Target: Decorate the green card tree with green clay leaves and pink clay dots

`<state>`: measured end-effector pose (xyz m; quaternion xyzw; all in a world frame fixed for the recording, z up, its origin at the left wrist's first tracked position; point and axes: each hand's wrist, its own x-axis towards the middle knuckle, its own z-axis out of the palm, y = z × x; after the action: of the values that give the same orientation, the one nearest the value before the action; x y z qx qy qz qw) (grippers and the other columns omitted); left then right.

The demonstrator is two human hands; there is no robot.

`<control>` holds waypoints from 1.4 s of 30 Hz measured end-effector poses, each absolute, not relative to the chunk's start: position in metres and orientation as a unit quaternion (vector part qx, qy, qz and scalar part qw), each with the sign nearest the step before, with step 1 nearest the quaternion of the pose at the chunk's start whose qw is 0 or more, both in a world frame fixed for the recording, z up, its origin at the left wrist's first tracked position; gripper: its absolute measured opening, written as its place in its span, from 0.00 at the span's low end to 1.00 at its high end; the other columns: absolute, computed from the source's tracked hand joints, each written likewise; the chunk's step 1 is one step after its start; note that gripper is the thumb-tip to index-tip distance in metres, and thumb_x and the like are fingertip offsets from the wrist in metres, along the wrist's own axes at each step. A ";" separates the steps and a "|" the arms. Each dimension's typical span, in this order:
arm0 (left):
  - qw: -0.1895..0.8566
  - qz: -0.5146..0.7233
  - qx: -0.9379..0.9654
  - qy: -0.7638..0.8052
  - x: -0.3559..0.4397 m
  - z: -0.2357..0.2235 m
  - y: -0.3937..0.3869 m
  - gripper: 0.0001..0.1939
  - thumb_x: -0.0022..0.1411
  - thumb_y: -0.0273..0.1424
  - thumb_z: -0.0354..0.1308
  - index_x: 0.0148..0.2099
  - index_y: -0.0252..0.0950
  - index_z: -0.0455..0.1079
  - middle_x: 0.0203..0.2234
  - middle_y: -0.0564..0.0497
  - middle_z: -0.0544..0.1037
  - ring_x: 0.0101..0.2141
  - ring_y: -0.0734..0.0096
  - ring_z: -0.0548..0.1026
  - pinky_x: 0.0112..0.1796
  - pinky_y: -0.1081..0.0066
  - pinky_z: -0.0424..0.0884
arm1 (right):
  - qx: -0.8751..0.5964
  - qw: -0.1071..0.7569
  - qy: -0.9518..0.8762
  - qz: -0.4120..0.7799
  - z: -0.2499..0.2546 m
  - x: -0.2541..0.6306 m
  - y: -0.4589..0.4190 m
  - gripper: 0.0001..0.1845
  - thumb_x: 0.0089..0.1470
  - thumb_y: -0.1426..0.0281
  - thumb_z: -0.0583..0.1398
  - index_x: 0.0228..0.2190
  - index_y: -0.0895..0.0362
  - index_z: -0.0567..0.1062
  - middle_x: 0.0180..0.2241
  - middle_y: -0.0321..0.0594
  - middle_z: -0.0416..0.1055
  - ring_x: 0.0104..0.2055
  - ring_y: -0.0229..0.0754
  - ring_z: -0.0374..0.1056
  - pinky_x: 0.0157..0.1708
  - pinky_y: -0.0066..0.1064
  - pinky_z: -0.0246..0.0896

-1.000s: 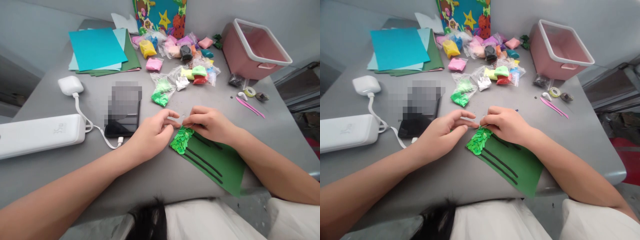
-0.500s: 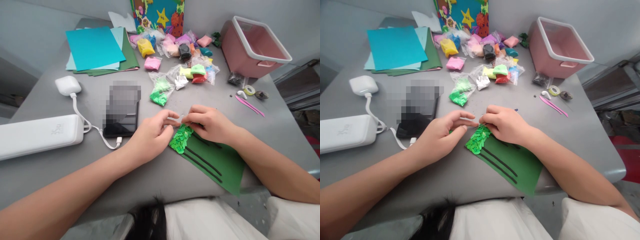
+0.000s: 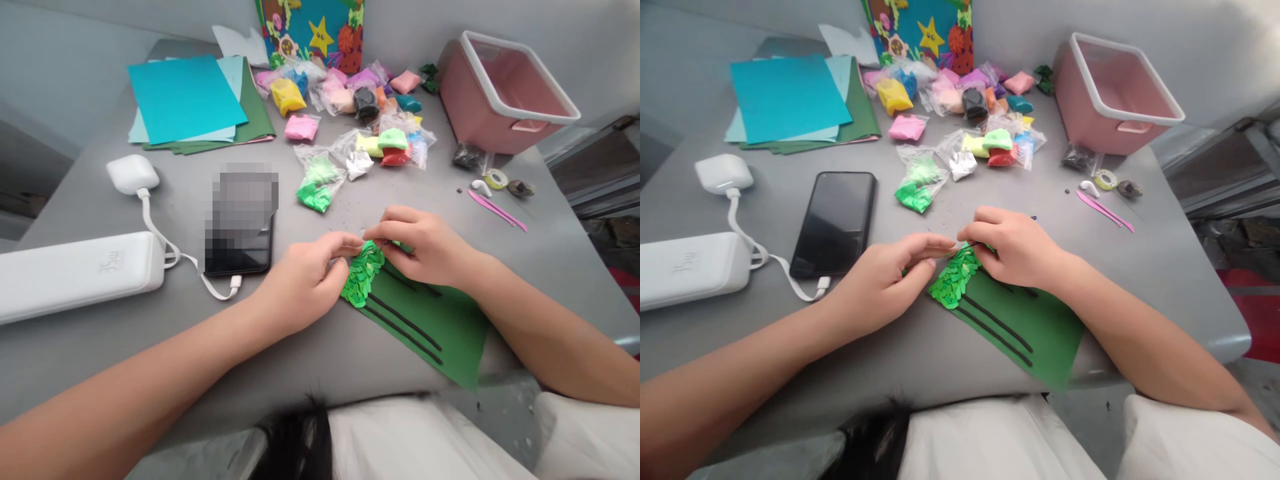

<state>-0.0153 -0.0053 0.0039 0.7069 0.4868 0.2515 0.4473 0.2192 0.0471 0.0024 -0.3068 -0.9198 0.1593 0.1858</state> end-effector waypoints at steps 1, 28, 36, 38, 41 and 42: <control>0.441 0.247 0.712 0.487 -0.015 0.004 -0.006 0.18 0.66 0.28 0.50 0.56 0.35 0.71 0.52 0.46 0.83 0.53 0.61 0.80 0.56 0.63 0.73 | -0.306 0.189 -0.919 0.160 0.003 0.219 0.047 0.16 0.58 0.78 0.56 0.44 0.56 0.79 0.35 0.41 0.72 0.35 0.40 0.69 0.34 0.30 0.62; 0.445 0.254 0.676 0.530 -0.016 0.008 -0.003 0.22 0.62 0.23 0.48 0.58 0.36 0.64 0.45 0.50 0.83 0.21 0.74 0.65 0.31 0.68 0.66 | -0.182 0.087 -0.975 0.094 0.010 0.235 0.055 0.22 0.60 0.77 0.56 0.50 0.51 0.81 0.31 0.38 0.72 0.32 0.39 0.67 0.32 0.29 0.56; 0.531 0.400 0.557 0.498 -0.016 0.002 0.006 0.22 0.63 0.21 0.54 0.59 0.35 0.63 0.49 0.47 0.72 0.42 0.71 0.76 0.49 0.66 0.72 | -0.261 0.212 -0.933 0.131 0.026 0.235 0.051 0.16 0.61 0.78 0.58 0.46 0.54 0.80 0.28 0.36 0.74 0.27 0.35 0.68 0.29 0.27 0.61; 0.587 0.416 0.487 0.496 -0.014 0.005 0.007 0.22 0.64 0.24 0.59 0.58 0.36 0.61 0.46 0.49 0.72 0.43 0.69 0.80 0.48 0.66 0.74 | -0.298 0.271 -0.908 0.117 0.029 0.232 0.047 0.11 0.62 0.77 0.59 0.42 0.54 0.80 0.26 0.34 0.74 0.25 0.34 0.67 0.28 0.26 0.62; 0.665 0.388 0.420 0.481 -0.012 0.012 0.006 0.25 0.61 0.30 0.67 0.57 0.36 0.61 0.37 0.54 0.75 0.42 0.64 0.83 0.43 0.67 0.76 | -0.299 0.310 -0.893 0.129 0.029 0.223 0.038 0.04 0.62 0.73 0.64 0.39 0.55 0.80 0.26 0.34 0.71 0.25 0.33 0.66 0.28 0.26 0.64; 0.686 0.375 0.411 0.469 -0.012 0.015 0.005 0.28 0.59 0.31 0.70 0.57 0.36 0.62 0.33 0.56 0.76 0.40 0.65 0.83 0.42 0.67 0.76 | -0.285 0.316 -0.894 0.138 0.029 0.219 0.034 0.04 0.61 0.71 0.65 0.40 0.55 0.79 0.27 0.34 0.71 0.26 0.33 0.67 0.29 0.26 0.65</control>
<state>-0.0116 0.0053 0.0148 0.4115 0.4690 0.3751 0.6856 0.2193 0.0342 0.0285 -0.2853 -0.8942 0.1380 0.3161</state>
